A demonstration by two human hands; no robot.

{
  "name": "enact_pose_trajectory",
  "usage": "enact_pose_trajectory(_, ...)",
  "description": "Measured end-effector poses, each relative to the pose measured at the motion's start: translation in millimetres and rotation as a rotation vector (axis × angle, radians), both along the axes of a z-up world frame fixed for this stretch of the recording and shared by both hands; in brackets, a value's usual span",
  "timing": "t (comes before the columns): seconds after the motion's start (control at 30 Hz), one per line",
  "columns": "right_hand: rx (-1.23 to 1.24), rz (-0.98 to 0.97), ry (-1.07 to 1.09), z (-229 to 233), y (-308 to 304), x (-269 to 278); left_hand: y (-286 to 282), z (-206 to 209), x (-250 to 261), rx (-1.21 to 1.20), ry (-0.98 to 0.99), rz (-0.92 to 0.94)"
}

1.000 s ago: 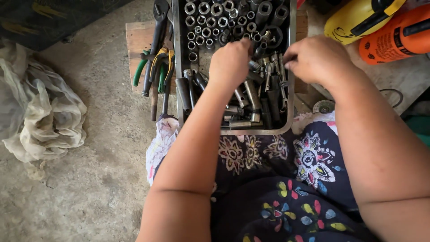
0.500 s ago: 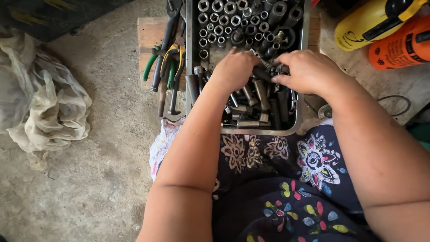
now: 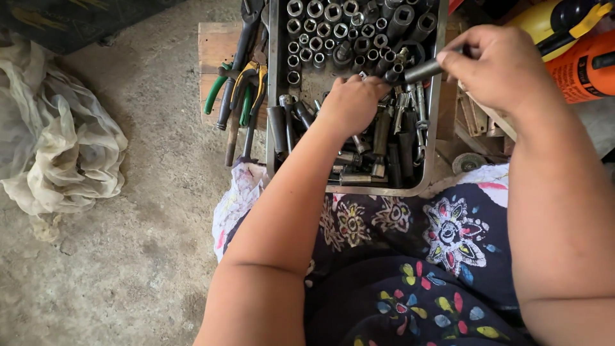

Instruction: The person sits on the floor and sorts a pile of socket bits and other metal tool parts, picking them one at a time and fitting them upright into the holes of a metal organizer tray. They occasionally pick up and re-place pieces while filling the tray sockets.

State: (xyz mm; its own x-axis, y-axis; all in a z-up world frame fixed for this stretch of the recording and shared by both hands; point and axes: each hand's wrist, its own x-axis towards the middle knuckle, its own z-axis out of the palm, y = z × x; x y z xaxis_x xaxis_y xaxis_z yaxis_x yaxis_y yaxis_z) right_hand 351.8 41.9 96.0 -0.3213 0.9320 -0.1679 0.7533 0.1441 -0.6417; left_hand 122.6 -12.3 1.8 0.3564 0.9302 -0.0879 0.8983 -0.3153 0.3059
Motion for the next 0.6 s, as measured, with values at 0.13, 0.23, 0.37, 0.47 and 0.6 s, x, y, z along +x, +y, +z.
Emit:
enact_pose_trajectory(0.13,0.133,0.068,-0.198,0.4,-3.0,-5.0,0.9,-0.1,7.1,-0.109,0.172,0.030)
enact_pose_trajectory(0.23,0.069,0.099,-0.224,5.2,-6.7,-18.4,6.9,2.6,0.3,-0.092,0.240,0.111)
enact_pose_trajectory(0.37,-0.073,0.168,-0.417,0.2,-19.1,-43.6,9.8,1.2,-11.6,-0.101,0.255,0.227)
enact_pose_trajectory(0.47,0.221,0.296,-0.290,-19.2,-30.7,-63.4,10.3,-2.3,-14.3,-0.140,0.199,0.275)
enact_pose_trajectory(0.6,0.434,0.295,-0.158,-39.4,-32.8,-71.7,7.6,-7.6,-18.7,-0.105,0.192,0.276)
